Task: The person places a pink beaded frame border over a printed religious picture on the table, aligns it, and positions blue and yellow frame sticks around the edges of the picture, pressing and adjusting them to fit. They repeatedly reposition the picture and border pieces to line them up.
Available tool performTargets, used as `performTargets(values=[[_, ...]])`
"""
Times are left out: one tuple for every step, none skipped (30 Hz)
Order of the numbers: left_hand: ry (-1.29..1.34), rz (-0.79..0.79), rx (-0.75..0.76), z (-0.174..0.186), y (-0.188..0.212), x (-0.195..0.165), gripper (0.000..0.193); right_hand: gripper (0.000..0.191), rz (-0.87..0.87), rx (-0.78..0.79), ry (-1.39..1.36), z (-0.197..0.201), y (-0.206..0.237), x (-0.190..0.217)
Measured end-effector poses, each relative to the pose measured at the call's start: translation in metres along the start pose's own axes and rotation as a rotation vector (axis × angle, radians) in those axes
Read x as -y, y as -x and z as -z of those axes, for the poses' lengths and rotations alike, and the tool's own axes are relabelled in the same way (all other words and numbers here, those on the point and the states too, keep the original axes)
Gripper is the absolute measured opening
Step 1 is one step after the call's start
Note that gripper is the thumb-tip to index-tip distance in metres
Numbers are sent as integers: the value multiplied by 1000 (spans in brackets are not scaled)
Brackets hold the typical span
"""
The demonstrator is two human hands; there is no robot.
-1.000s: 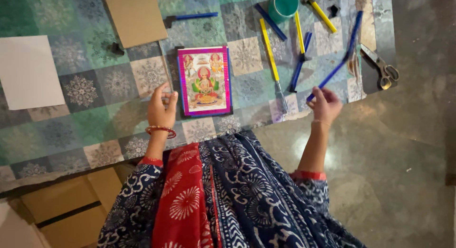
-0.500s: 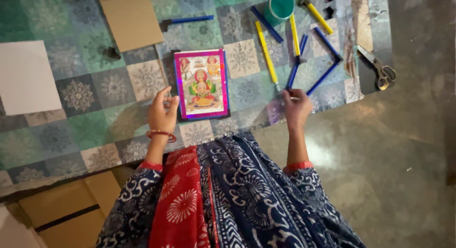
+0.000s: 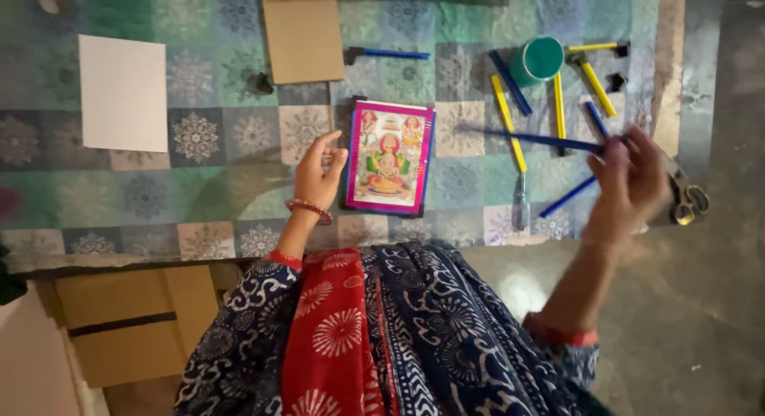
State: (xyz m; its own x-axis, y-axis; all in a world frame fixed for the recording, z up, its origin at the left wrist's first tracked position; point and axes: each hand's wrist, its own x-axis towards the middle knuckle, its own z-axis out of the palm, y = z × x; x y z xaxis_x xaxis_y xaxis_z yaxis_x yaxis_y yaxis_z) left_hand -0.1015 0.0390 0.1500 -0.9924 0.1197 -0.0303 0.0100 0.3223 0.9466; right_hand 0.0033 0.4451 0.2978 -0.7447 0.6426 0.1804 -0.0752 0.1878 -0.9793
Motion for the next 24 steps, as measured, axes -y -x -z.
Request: performTargets(values=[[-6,16,19,-1,-6,-1,38,29,-5,85,20,-18,-13,-6],[-13,33,38,-1,-11,-2,37,30,-9,170,40,-35,-29,-14],[-19,52,57,-2,-17,-3,37,28,-27,244,22,-54,-45,-23],[-21,39,60,-3,-22,-3,36,27,-45,319,4,-73,-59,-34],[-21,27,63,-6,-27,-4,35,26,-41,393,81,-90,-73,-44],[-22,15,66,-8,-33,-5,34,25,-35,467,156,-109,-84,-55],[-10,20,75,-11,-38,-5,34,24,-8,578,177,-128,-94,-68],[2,26,87,-15,-44,-4,34,24,18,687,197,-147,-101,-80],[14,30,101,-19,-50,-3,34,23,-12,755,214,-163,-105,-92],[18,7,106,-23,-58,-1,33,22,-43,824,230,-179,-107,-104],[21,-13,114,-26,-66,1,32,22,20,876,283,-193,-110,-114],[26,-33,123,-30,-72,3,32,22,83,925,337,-205,-112,-123],[16,-18,113,-32,-76,6,32,22,148,973,390,-215,-114,-130],[6,-5,103,-35,-81,9,32,21,139,998,405,-224,-114,-135],[-3,6,92,-37,-84,11,32,21,133,1021,421,-231,-114,-138],[-29,39,95,-38,-87,13,33,21,128,1046,434,-238,-113,-139],[-56,73,97,-40,-90,15,35,19,143,1059,408,-243,-112,-137],[-82,108,101,-42,-93,15,36,18,156,1071,382,-248,-108,-134],[-72,30,86,-43,-95,16,39,17,168,1082,358,-252,-103,-130],[-58,-51,75,-47,-98,15,42,17,177,1076,316,-256,-99,-127],[-39,-133,72,-52,-100,13,46,16,181,1066,280,-259,-94,-124],[27,-80,127,-58,-101,11,49,16,179,1050,250,-259,-88,-122],[93,-24,187,-64,-101,8,52,16,140,936,242,-254,-81,-122],[158,30,245,-70,-100,5,55,16,106,822,234,-249,-75,-124]])
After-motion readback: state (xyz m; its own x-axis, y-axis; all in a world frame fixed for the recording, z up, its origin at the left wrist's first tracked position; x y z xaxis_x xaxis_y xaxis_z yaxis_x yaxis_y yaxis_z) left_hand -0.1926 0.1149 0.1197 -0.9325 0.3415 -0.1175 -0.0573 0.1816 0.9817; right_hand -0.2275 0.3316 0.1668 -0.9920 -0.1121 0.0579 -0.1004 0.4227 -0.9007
